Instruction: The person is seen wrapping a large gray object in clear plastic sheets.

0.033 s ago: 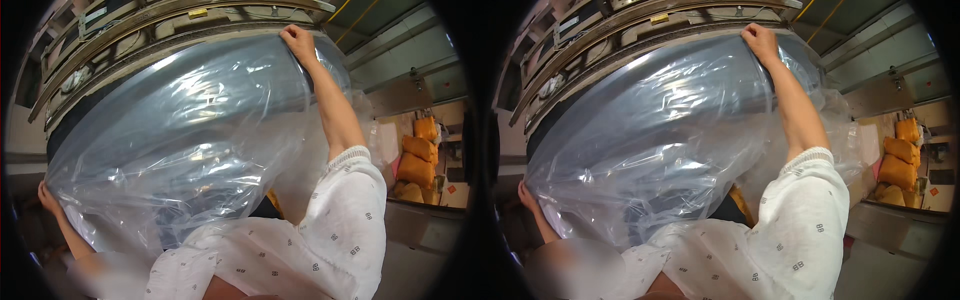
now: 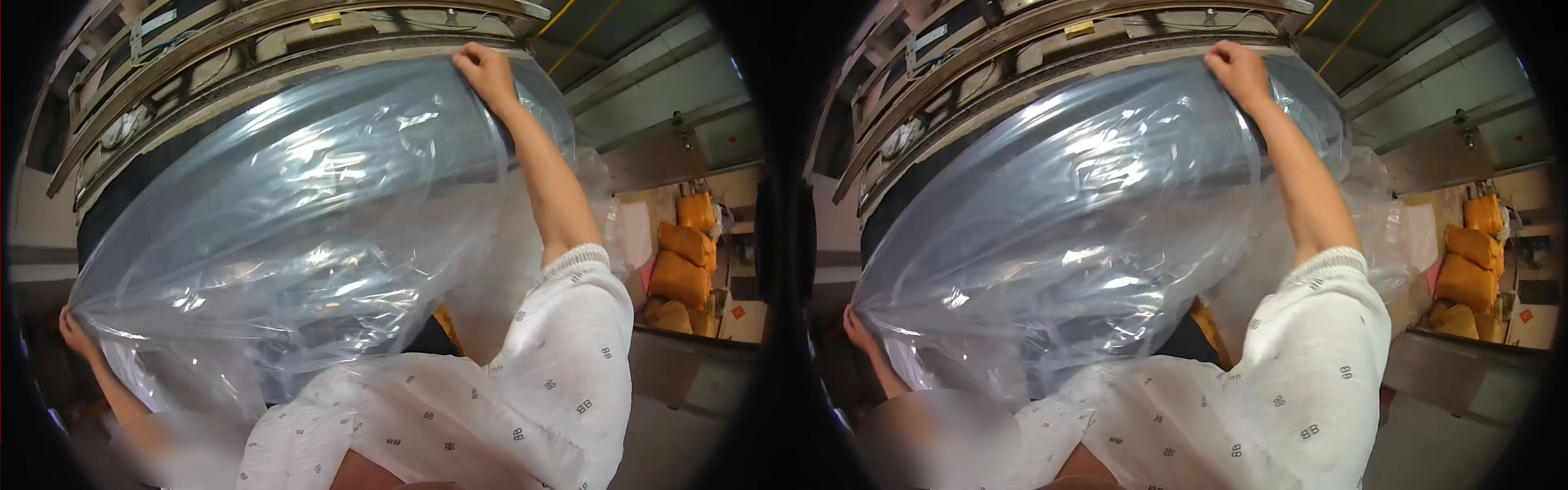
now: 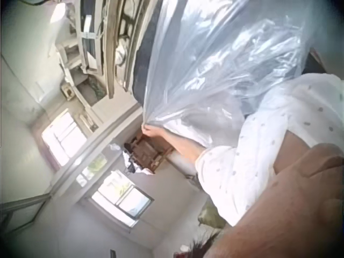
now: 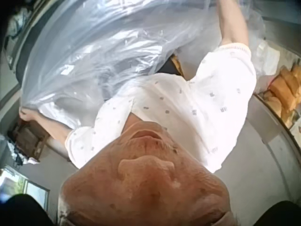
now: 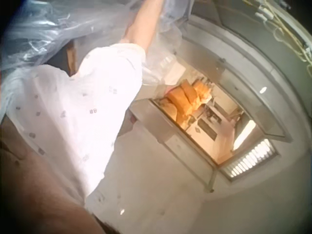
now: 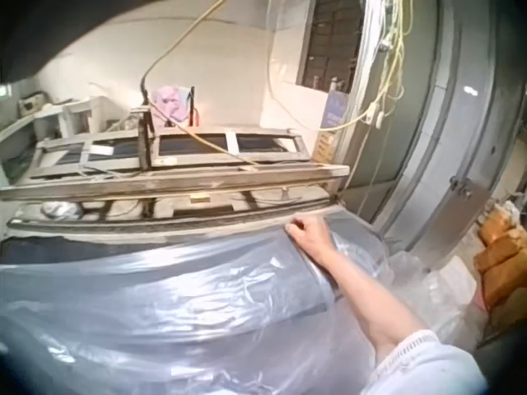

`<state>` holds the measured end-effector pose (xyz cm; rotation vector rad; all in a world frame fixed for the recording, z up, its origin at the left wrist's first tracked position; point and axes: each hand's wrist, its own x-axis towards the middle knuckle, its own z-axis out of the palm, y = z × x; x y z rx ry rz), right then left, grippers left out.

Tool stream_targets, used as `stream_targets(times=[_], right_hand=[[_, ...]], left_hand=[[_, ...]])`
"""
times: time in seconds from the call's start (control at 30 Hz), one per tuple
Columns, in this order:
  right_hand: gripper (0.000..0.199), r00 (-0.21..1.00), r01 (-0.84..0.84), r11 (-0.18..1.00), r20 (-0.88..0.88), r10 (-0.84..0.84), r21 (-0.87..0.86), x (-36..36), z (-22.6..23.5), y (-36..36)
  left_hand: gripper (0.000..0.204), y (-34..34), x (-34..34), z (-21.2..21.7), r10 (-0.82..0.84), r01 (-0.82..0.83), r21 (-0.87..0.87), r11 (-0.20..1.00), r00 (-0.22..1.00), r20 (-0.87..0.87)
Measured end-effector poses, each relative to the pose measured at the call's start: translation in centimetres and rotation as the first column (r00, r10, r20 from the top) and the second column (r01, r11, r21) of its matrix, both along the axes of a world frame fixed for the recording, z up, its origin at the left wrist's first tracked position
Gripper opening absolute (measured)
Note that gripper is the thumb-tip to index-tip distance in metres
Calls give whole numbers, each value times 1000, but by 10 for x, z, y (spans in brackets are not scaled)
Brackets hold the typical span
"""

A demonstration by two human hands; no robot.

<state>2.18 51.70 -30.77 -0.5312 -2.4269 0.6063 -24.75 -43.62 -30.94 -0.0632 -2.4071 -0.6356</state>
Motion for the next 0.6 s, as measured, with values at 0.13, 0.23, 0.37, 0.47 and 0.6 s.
stream_targets(times=[0.13, 0.23, 0.37, 0.47, 0.6], right_hand=[[21, 992, -108, 994, 62, 109, -7, 14, 19, -42], [25, 989, -73, 997, 126, 76, -26, 4, 19, -50], [27, 996, -51, 996, 74, 45, 75, -7, 10, -53], [24, 994, -91, 995, 60, 93, -27, -9, 8, -41], [19, 955, -284, 929, 13, 295, -239, -14, 9, -18]], left_hand=[[30, -62, 77, 61, -22, 15, 209, 978, 999, 31], [31, -66, 126, 83, -25, 2, 209, 978, 994, 104], [34, -96, 176, 76, 49, -113, 258, 960, 969, 243], [36, -111, 206, 62, 175, -304, 266, 915, 892, 418], [39, -73, 194, 29, 111, -255, 689, 679, 963, 247]])
